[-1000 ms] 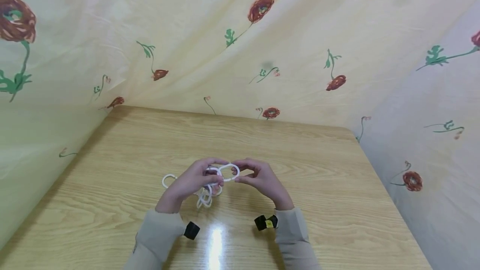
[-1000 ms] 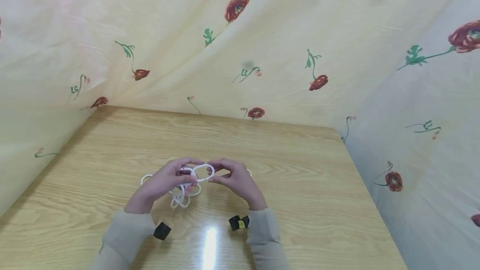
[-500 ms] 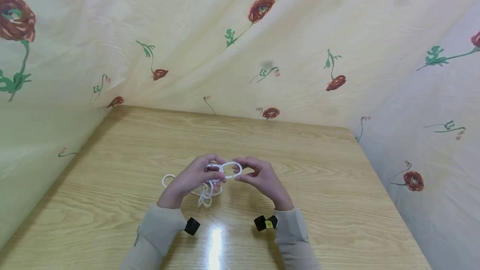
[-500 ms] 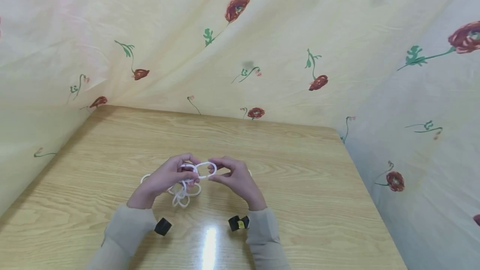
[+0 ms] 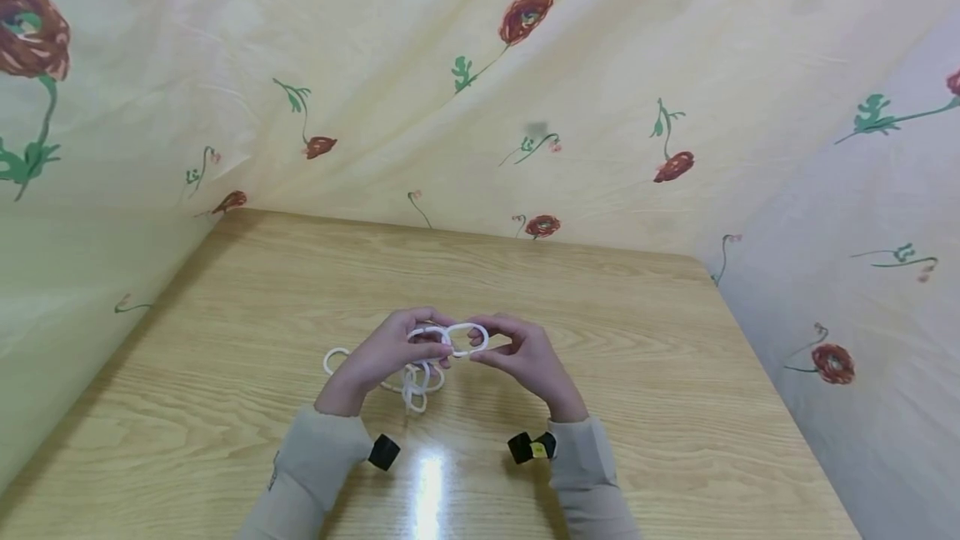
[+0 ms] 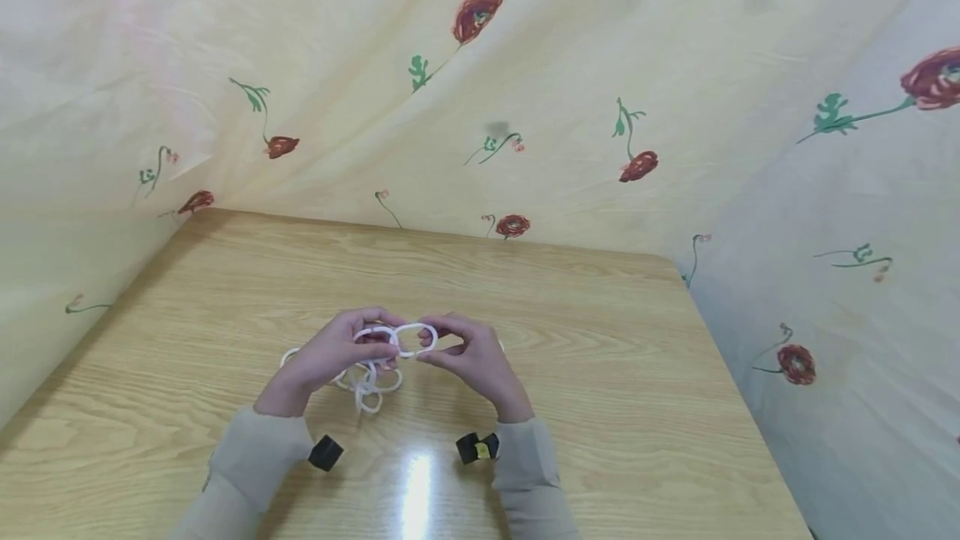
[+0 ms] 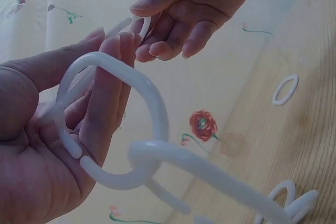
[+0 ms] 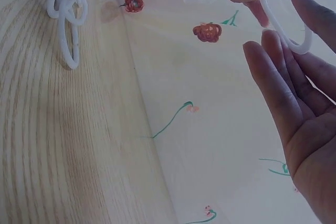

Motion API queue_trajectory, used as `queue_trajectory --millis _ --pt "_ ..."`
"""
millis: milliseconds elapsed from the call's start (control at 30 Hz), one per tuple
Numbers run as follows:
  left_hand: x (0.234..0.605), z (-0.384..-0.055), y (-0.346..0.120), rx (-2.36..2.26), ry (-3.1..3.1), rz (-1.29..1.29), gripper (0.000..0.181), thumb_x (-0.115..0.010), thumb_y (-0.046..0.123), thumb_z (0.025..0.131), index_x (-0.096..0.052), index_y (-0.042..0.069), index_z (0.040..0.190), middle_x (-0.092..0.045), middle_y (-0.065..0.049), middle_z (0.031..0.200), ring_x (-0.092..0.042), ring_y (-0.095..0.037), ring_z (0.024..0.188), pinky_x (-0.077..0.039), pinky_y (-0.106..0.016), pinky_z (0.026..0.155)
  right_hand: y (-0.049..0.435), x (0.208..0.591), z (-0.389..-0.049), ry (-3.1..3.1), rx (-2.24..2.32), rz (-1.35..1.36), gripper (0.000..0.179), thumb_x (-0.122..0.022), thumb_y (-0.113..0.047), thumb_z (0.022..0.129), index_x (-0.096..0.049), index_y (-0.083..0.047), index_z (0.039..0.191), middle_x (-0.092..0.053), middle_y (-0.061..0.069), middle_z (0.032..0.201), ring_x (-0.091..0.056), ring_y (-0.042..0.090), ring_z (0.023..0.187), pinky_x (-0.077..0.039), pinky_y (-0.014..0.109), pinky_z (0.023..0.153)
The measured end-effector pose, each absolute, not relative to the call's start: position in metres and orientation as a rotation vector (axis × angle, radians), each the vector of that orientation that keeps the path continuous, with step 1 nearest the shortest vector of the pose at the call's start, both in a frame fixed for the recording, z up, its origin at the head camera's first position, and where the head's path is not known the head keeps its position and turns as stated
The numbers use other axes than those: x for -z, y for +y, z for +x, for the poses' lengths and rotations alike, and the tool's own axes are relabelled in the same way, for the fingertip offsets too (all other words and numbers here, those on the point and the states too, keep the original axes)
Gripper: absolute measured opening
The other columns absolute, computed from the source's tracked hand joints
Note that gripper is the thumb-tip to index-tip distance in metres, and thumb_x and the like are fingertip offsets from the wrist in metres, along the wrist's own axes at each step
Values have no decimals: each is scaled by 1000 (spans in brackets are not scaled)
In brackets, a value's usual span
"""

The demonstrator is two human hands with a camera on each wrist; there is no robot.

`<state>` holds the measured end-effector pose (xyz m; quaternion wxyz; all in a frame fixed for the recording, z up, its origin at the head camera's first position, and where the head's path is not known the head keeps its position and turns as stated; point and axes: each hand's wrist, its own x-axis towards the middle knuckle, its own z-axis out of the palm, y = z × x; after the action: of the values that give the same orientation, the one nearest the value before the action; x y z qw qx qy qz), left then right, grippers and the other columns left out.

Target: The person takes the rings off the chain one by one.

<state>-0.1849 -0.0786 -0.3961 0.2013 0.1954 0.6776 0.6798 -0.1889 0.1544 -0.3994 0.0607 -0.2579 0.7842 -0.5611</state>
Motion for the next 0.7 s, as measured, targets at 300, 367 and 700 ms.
queue_trajectory --millis 300,367,700 --pt "400 -186 -79 -1890 1849 556 37 -63 8 93 -54 -10 125 -68 -28 111 -71 -20 91 -61 -33 74 161 392 -189 2498 1728 -731 36 -76 -5 81 -67 -1 116 -66 17 100 -60 5 96 -61 25 74" --pt "401 -186 -78 -1881 1834 565 35 -63 8 93 -56 -11 122 -67 -30 111 -71 -19 92 -61 -37 78 162 391 -189 2500 1737 -716 36 -76 -5 82 -67 -1 116 -66 18 100 -60 5 96 -61 25 74" --pt "403 -186 -80 -1875 1830 534 36 -64 11 93 -58 -14 118 -63 -36 114 -72 -18 91 -61 -33 80 169 392 -192 2534 1820 -650 35 -74 -2 83 -65 3 116 -66 24 103 -62 -1 91 -60 21 71"
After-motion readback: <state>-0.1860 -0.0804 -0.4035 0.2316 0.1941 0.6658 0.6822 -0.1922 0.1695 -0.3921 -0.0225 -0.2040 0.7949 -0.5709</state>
